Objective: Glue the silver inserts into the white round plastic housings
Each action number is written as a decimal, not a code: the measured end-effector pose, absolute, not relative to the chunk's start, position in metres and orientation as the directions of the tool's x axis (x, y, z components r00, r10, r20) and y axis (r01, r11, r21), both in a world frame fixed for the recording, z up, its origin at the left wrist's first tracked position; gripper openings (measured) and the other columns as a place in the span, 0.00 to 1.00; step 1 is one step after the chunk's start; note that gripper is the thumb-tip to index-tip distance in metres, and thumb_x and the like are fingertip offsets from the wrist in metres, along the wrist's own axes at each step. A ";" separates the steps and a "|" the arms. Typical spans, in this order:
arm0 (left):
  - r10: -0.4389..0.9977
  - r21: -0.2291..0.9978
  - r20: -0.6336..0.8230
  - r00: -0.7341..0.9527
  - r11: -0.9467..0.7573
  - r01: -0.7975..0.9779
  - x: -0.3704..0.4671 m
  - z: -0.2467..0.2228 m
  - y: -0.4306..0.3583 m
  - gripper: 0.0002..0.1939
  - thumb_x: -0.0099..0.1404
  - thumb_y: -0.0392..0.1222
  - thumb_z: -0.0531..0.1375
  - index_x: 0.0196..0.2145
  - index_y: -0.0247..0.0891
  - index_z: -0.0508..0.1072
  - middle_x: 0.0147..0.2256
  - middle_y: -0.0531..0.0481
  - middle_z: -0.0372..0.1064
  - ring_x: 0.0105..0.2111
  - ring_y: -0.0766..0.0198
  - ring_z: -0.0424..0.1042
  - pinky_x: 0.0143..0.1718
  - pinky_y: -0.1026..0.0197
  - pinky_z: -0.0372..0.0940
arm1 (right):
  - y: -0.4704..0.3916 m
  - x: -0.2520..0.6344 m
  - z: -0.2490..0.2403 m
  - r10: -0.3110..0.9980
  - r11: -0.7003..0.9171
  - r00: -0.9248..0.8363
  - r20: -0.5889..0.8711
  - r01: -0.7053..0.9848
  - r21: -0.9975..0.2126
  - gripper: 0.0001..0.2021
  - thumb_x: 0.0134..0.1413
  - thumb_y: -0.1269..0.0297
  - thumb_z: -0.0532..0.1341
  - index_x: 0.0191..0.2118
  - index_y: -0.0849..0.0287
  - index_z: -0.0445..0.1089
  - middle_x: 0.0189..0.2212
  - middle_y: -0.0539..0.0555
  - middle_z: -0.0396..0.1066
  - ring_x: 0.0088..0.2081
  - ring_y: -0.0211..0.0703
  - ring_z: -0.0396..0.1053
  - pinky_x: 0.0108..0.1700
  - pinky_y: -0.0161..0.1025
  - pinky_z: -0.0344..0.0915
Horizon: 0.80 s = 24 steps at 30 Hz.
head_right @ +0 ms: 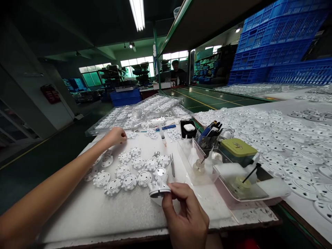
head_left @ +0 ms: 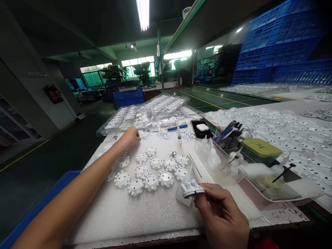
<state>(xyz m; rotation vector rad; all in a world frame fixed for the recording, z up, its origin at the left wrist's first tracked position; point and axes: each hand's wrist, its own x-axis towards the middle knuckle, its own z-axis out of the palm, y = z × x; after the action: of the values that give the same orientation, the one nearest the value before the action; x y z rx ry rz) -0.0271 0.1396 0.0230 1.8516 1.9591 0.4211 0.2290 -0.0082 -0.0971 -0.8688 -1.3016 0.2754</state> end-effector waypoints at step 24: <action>0.741 0.743 0.328 0.586 -0.585 0.325 0.018 0.014 0.004 0.13 0.65 0.37 0.65 0.47 0.40 0.79 0.43 0.44 0.76 0.44 0.60 0.75 0.46 0.62 0.67 | -0.014 0.204 -0.082 0.530 0.731 -0.002 0.848 0.508 -0.456 0.16 0.58 0.78 0.61 0.50 0.55 0.69 0.33 0.50 0.72 0.34 0.34 0.72 0.37 0.31 0.72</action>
<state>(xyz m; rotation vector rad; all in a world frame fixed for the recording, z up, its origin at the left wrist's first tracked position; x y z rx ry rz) 0.0184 0.0039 0.0144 2.1780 0.8429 0.8460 0.2040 -0.0142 -0.0822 -0.8483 -1.6377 0.0209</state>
